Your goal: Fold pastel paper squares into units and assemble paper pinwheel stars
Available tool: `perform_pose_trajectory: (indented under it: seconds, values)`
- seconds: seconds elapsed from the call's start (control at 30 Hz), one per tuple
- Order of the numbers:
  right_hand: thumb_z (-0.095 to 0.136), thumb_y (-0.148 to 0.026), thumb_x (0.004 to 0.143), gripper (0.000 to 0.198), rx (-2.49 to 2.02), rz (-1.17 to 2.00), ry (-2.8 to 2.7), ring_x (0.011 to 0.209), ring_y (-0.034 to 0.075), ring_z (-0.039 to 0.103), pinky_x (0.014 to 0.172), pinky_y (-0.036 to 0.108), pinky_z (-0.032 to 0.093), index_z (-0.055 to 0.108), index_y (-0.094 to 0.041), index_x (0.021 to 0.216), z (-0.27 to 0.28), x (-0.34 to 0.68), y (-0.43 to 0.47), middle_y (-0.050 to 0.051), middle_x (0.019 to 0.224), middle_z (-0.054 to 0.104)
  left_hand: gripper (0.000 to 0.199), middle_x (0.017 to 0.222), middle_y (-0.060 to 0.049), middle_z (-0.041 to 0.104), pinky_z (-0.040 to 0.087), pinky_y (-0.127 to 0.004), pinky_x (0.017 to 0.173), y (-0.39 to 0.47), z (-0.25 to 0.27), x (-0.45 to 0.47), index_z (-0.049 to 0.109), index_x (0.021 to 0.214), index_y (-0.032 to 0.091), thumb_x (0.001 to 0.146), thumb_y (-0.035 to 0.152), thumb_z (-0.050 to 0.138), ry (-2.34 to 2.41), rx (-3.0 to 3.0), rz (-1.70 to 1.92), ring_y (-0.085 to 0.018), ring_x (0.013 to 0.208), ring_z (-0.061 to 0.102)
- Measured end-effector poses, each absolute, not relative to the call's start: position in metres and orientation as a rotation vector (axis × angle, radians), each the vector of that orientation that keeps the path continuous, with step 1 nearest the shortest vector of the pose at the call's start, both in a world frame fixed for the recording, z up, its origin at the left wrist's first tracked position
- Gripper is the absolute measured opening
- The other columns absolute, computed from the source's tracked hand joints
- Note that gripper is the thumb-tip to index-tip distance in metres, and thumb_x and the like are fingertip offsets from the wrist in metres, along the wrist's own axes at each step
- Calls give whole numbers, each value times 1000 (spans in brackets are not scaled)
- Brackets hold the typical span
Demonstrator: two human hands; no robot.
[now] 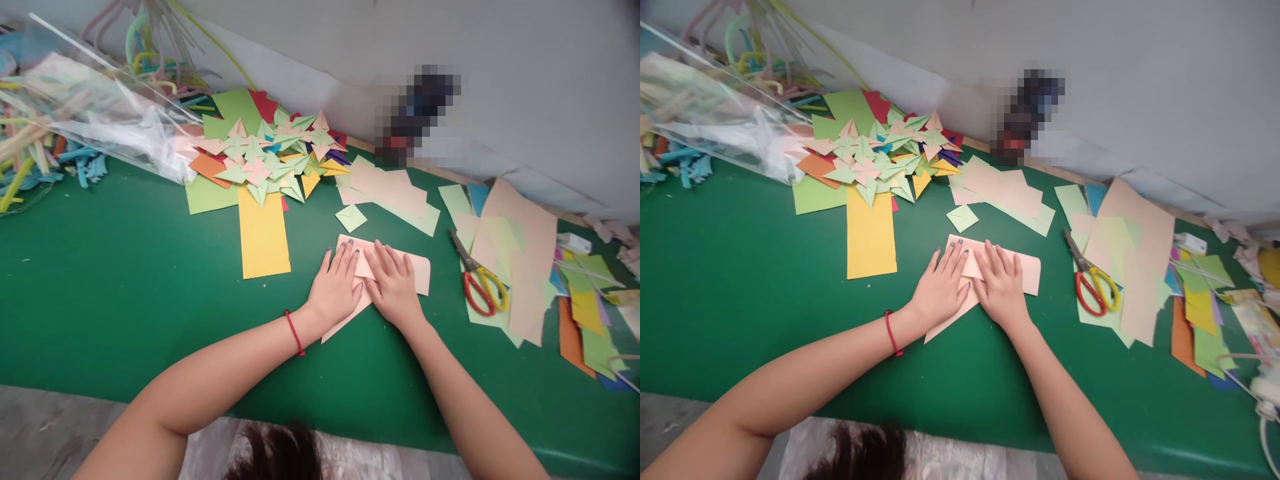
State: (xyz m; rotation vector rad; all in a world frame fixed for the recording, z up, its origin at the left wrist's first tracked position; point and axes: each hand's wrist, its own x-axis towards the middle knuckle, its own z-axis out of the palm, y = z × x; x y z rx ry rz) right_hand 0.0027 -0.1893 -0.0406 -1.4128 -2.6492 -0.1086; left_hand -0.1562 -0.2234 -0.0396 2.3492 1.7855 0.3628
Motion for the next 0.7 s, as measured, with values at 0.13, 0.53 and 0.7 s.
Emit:
perform_pose_trajectory:
  seconds: [0.13, 0.53, 0.7]
  values:
    - [39, -34, 87, 55, -1404, -125, -2643, 132, 26, 28, 106, 50, 16, 26, -26, 140, -41, 3, -189, 7, 147, 26, 58, 148, -14, 16, 12, -42, 111, -222, -40, -158, 27, 138, 6, 89, 37, 28, 1774, 2335, 375, -24, 138, 9]
    - [41, -37, 86, 54, -1385, -155, -2635, 133, 26, 26, 107, 52, 14, 30, -26, 138, -44, 4, -189, 6, 144, 32, 58, 145, -19, 24, 10, -47, 110, -219, -32, -160, 35, 133, 4, 88, 40, 30, 1772, 2375, 376, -28, 136, 15]
    - [41, -37, 86, 55, -1389, -152, -2643, 134, 26, 24, 107, 52, 13, 28, -26, 139, -43, 3, -189, 6, 144, 32, 58, 146, -16, 22, 10, -46, 110, -220, -31, -160, 32, 136, 8, 88, 40, 29, 1769, 2360, 390, -27, 137, 15]
